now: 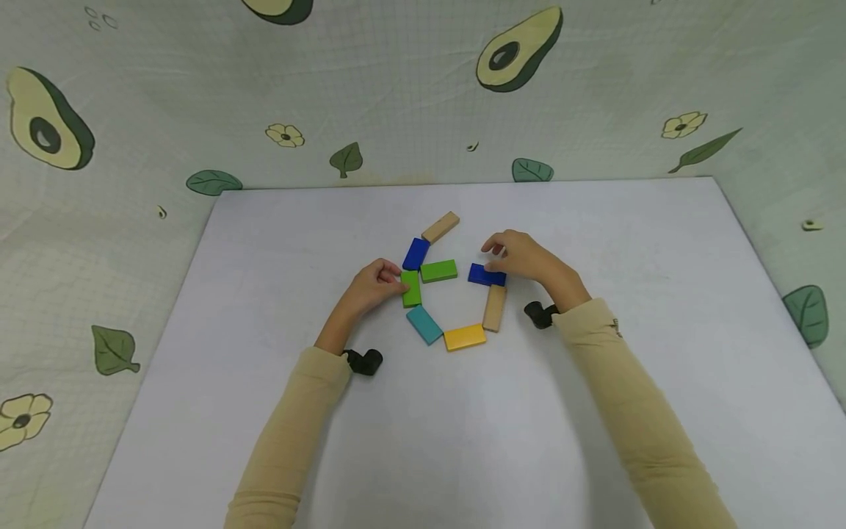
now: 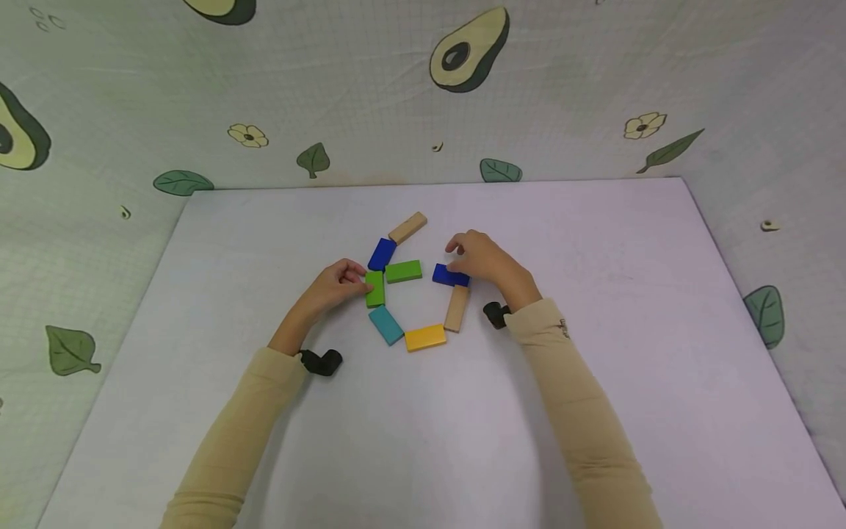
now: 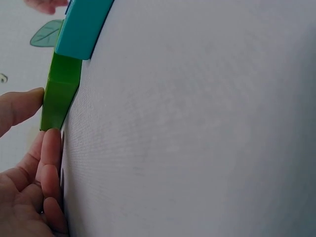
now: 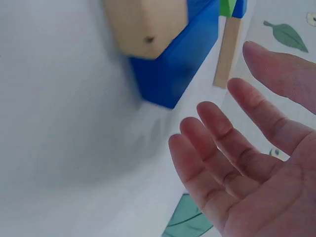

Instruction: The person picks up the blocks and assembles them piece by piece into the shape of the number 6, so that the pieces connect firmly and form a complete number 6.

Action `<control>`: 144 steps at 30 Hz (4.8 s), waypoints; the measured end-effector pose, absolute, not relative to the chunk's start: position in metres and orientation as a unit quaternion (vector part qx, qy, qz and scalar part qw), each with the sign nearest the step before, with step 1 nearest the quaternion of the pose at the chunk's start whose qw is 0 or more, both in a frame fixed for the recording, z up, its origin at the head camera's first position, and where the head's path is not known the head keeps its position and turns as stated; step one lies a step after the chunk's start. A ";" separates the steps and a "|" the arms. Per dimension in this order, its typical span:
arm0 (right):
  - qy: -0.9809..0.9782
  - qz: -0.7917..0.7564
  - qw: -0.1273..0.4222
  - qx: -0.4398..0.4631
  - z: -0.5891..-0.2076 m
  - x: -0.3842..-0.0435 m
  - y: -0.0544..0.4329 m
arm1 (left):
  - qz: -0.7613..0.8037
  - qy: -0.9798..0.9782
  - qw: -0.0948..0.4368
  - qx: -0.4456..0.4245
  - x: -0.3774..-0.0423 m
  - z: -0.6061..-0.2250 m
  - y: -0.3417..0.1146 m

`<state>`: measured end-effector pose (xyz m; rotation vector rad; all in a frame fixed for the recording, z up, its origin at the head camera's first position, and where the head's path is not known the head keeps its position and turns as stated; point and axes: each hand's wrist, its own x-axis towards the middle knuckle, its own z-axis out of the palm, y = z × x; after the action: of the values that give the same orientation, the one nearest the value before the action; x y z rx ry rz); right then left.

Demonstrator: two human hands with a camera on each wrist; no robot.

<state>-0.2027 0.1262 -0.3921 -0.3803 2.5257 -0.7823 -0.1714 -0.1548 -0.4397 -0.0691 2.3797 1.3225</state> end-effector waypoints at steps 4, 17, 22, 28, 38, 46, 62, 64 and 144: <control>0.918 -0.293 0.236 -0.120 -0.398 -0.198 0.138 | 0.476 0.854 0.209 -0.025 -0.171 -0.439 -0.154; 0.915 -0.328 0.220 -0.078 -0.416 -0.184 0.153 | 0.478 0.853 0.209 -0.024 -0.171 -0.439 -0.155; 0.911 -0.346 0.213 -0.068 -0.420 -0.184 0.153 | 0.478 0.852 0.211 -0.026 -0.171 -0.439 -0.155; 0.910 -0.351 0.214 -0.057 -0.423 -0.186 0.152 | 0.477 0.853 0.211 -0.025 -0.171 -0.438 -0.155; 0.908 -0.345 0.234 -0.040 -0.424 -0.189 0.145 | 0.484 0.851 0.203 -0.028 -0.170 -0.439 -0.154; 0.907 -0.341 0.244 -0.042 -0.427 -0.189 0.144 | 0.482 0.851 0.205 -0.030 -0.169 -0.441 -0.155; 0.906 -0.337 0.244 -0.071 -0.426 -0.185 0.146 | 0.482 0.851 0.205 -0.032 -0.165 -0.444 -0.153; 0.907 -0.337 0.241 -0.074 -0.426 -0.185 0.147 | 0.482 0.851 0.204 -0.030 -0.165 -0.443 -0.153; 0.905 -0.331 0.261 -0.062 -0.416 -0.205 0.140 | 0.477 0.853 0.206 -0.035 -0.180 -0.435 -0.160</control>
<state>-0.2054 0.1405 -0.4162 -0.1688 2.4494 -0.8965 -0.1800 -0.1599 -0.4348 -0.0974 2.3775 1.3299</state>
